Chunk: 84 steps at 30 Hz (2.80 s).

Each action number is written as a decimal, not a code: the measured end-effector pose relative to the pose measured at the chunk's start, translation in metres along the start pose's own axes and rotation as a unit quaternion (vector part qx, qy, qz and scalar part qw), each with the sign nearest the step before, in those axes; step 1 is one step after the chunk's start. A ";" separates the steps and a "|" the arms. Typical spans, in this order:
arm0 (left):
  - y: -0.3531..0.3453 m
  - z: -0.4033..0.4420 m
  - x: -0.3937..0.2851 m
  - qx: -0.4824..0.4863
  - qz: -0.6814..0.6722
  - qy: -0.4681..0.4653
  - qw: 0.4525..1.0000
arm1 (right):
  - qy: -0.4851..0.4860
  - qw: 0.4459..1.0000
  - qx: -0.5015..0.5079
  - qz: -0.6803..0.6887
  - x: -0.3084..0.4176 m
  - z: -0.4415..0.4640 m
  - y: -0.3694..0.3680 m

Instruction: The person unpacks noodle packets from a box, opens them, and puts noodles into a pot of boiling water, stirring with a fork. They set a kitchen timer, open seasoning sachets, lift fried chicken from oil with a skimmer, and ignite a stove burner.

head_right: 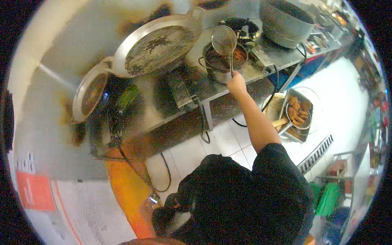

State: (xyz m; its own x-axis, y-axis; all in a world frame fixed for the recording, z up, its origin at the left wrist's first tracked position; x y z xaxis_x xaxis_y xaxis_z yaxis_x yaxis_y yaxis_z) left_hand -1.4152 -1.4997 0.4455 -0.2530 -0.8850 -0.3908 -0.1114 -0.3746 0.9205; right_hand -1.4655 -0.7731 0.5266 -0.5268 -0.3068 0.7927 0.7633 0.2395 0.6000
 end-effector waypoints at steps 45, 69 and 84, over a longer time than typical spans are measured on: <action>-0.202 0.166 0.414 0.398 -0.018 0.169 0.902 | 0.367 0.813 0.110 -0.439 0.577 -0.177 -0.322; -0.216 0.137 0.420 0.326 -0.127 0.235 0.907 | 0.301 0.755 0.501 -0.299 0.556 -0.196 -0.409; -0.219 0.143 0.424 0.311 -0.132 0.223 0.914 | 0.370 0.806 0.366 -0.281 0.537 -0.220 -0.376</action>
State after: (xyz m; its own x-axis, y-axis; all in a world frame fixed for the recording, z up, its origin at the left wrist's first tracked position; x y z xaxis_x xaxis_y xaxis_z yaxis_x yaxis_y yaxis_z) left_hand -1.6351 -1.7535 0.0781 0.2639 -0.8627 -0.4313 -0.6718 -0.4853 0.5597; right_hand -1.9535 -1.2312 0.7029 -0.1387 -0.9571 0.2545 -0.0869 0.2677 0.9596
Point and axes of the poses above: each hand's wrist, its own z-axis towards the middle knuckle, its own y-axis out of the back of the hand, x = y × z, the point moved 2 cm from there along z, towards the middle knuckle, and after that the axes turned 13 degrees about -y, right-handed, at the moved point
